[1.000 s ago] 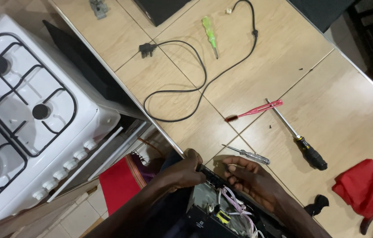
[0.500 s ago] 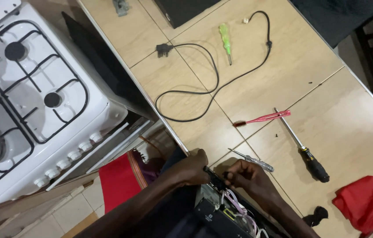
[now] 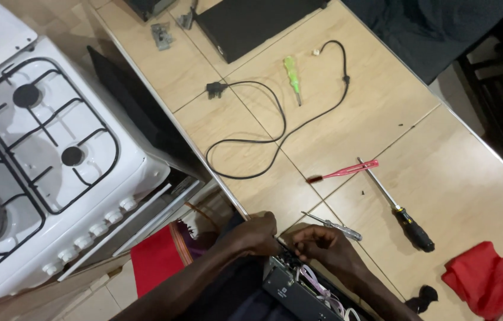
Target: Adjusting and connecting internal wiring and ribbon cables to a circuit board within an electronic device.
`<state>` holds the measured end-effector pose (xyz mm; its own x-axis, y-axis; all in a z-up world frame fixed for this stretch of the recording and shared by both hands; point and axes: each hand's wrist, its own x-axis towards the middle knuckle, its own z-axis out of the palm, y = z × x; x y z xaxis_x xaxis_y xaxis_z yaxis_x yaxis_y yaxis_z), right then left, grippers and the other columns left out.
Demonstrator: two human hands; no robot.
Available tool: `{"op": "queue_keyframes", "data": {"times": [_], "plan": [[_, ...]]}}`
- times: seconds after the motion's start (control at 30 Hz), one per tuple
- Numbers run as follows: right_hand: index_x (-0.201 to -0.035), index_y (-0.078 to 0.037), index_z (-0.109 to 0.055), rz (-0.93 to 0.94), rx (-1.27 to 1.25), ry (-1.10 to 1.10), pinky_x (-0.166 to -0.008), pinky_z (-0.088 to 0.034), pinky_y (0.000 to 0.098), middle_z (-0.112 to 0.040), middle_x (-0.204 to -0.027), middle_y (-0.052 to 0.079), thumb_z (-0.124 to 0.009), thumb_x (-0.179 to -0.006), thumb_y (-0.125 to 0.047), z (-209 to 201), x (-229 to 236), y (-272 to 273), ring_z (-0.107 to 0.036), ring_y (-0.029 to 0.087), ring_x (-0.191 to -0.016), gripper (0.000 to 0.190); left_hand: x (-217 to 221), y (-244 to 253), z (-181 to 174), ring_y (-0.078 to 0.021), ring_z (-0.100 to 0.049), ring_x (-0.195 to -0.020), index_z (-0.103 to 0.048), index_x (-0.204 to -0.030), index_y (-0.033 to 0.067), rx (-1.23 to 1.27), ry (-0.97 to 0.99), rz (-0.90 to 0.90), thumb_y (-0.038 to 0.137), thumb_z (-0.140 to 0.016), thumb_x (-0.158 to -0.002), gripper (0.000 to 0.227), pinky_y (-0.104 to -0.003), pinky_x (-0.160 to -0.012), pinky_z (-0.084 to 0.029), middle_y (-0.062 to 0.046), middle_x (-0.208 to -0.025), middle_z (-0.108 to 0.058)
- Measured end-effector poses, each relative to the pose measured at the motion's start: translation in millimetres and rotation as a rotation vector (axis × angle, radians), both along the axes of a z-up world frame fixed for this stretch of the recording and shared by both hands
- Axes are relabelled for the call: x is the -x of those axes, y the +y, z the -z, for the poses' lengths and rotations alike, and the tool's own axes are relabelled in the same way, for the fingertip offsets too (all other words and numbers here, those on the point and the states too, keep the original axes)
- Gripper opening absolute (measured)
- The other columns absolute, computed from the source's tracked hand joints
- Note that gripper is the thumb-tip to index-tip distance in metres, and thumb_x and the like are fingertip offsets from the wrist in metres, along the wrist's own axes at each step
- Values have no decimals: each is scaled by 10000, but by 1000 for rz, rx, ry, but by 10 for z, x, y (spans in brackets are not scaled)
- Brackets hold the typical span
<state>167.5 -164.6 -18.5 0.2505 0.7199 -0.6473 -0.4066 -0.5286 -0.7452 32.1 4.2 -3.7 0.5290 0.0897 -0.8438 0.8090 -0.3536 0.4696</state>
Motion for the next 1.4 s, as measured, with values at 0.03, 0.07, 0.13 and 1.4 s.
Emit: {"op": "queue_keyframes", "data": {"times": [0.03, 0.07, 0.13, 1.4], "plan": [[-990, 96, -807, 8, 2, 1, -681, -608, 354, -771, -801, 217, -743, -869, 77, 7, -4, -8, -714, 260, -684, 138, -6, 8, -20, -319, -685, -967, -313, -1445, -83, 2, 1, 8, 215, -562, -807, 747, -407, -634, -468, -260, -1244, -638], [-1007, 78, -801, -9, -41, 2, -674, -618, 353, -778, -815, 185, -788, -842, 35, 15, -9, -15, -724, 247, -712, 171, -10, 16, -39, -297, -676, -938, -392, -1363, -22, -12, 18, -4, 233, -584, -795, 652, -400, -630, -466, -211, -1180, -646], [-1024, 60, -796, -21, -83, 4, -667, -628, 351, -784, -829, 152, -833, -815, -7, -4, -21, -8, -734, 233, -740, 222, -22, 38, -105, -275, -668, -909, -472, -1282, 38, -26, 35, -12, 251, -607, -783, 559, -393, -627, -463, -162, -1116, -654], [-970, -168, -734, -459, -270, -705, -530, -418, 305, -682, -831, -12, -623, -729, 17, -258, 180, 123, -531, 131, -598, 324, 29, 83, -239, -222, -604, -792, -432, -1229, 32, 80, 17, -72, 194, -619, -806, 490, -367, -594, -412, -113, -954, -591]]}}
